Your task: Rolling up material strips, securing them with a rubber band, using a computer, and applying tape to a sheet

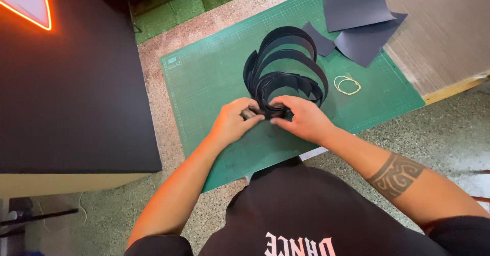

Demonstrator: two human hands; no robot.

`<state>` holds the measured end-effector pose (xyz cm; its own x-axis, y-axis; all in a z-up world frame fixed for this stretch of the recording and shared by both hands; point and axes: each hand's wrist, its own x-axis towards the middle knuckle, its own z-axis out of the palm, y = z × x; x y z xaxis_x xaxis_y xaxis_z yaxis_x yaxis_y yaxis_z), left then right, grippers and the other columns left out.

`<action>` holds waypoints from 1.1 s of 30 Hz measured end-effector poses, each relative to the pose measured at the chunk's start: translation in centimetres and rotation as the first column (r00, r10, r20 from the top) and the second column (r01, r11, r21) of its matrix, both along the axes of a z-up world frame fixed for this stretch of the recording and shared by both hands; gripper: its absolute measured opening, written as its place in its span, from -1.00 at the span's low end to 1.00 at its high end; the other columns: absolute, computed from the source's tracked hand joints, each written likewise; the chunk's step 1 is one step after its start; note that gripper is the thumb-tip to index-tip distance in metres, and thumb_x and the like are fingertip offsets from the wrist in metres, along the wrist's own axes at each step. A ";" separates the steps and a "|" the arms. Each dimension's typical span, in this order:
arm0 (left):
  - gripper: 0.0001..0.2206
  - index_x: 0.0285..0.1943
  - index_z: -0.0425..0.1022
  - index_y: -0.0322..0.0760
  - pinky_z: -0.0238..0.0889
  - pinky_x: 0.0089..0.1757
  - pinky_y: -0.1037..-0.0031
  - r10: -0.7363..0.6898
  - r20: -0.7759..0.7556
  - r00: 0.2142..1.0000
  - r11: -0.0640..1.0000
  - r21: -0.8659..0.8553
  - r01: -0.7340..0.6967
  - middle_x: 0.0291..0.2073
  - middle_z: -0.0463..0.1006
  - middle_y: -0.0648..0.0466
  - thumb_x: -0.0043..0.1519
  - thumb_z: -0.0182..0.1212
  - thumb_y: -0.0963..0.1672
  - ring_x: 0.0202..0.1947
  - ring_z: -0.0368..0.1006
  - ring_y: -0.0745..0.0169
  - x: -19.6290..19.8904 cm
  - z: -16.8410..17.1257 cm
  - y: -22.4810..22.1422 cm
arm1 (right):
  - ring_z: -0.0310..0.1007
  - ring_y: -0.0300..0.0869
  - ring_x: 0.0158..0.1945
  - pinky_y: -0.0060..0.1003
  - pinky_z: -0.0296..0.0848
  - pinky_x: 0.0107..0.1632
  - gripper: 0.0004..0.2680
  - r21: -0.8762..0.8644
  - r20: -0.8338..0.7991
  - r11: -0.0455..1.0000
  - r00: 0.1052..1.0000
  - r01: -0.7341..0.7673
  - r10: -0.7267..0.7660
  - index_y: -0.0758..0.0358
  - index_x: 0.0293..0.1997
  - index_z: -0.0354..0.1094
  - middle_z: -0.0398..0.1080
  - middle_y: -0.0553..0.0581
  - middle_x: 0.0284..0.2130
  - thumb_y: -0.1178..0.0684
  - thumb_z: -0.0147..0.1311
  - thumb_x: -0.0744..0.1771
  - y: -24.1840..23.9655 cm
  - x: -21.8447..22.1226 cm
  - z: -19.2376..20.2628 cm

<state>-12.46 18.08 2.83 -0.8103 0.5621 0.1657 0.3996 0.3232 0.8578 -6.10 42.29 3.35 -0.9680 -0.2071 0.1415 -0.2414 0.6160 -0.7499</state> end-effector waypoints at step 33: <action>-0.86 -0.15 0.57 0.00 0.40 -0.21 0.26 -0.521 -0.734 0.436 0.843 -0.522 0.128 0.01 0.45 0.09 0.30 0.15 -0.20 -0.15 0.43 -0.02 -10.8 7.7 -0.1 | 0.49 0.05 0.09 -0.03 0.49 0.09 -0.90 0.269 -0.750 0.955 0.649 0.124 0.127 -0.01 -0.14 0.53 0.45 0.05 0.01 -0.08 0.19 0.35 0.4 4.6 1.1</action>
